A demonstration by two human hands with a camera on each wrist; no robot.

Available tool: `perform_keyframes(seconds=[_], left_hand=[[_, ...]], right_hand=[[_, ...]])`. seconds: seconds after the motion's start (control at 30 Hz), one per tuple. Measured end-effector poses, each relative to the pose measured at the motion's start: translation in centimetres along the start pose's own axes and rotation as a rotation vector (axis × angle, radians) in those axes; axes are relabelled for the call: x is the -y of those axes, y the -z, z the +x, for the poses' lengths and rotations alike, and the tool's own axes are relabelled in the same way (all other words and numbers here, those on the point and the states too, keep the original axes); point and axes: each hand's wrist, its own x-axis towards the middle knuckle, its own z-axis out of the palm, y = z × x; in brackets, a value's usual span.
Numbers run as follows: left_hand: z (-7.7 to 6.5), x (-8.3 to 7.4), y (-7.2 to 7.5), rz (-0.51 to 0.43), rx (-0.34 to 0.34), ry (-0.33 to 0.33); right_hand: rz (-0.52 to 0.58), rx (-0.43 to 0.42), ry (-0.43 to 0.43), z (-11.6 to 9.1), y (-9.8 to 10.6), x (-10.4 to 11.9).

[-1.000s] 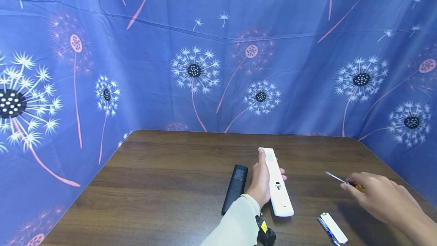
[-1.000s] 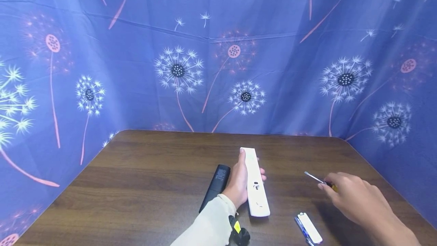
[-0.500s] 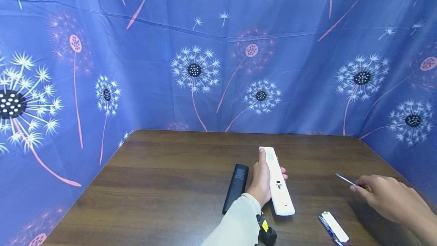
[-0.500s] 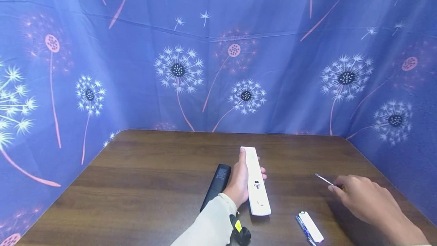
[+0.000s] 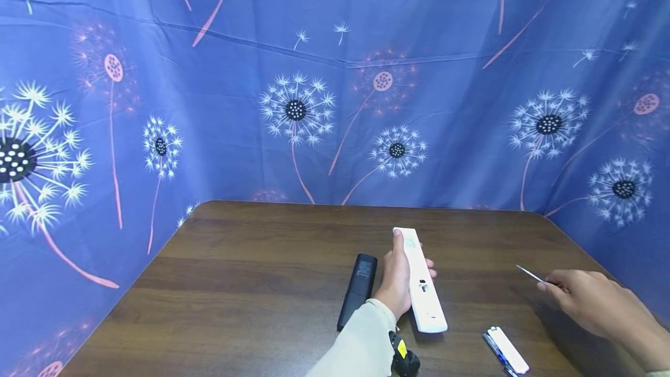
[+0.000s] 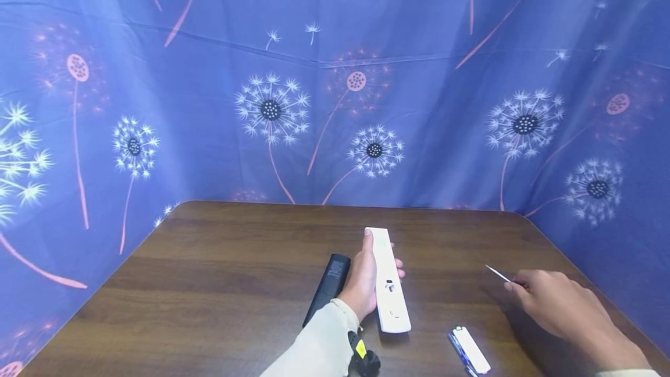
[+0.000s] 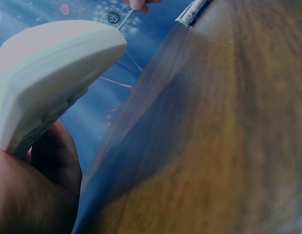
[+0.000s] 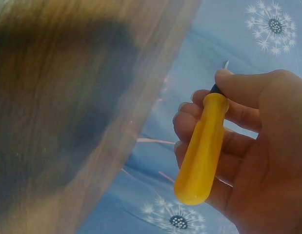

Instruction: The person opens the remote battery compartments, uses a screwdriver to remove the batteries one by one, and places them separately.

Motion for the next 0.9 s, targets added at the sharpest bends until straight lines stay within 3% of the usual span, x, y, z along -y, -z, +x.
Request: perform_keyframes(seconds=[0.53,0.9], left_hand=[[-0.1,0.0,-0.2,0.002,-0.003,0.002],[0.2,0.1,0.0,0.001,-0.006,0.007]], right_hand=[[0.068,0.180,-0.074,-0.6,-2.1,-1.6],[0.070,0.224,-0.093,-0.5,-2.7,-1.9]])
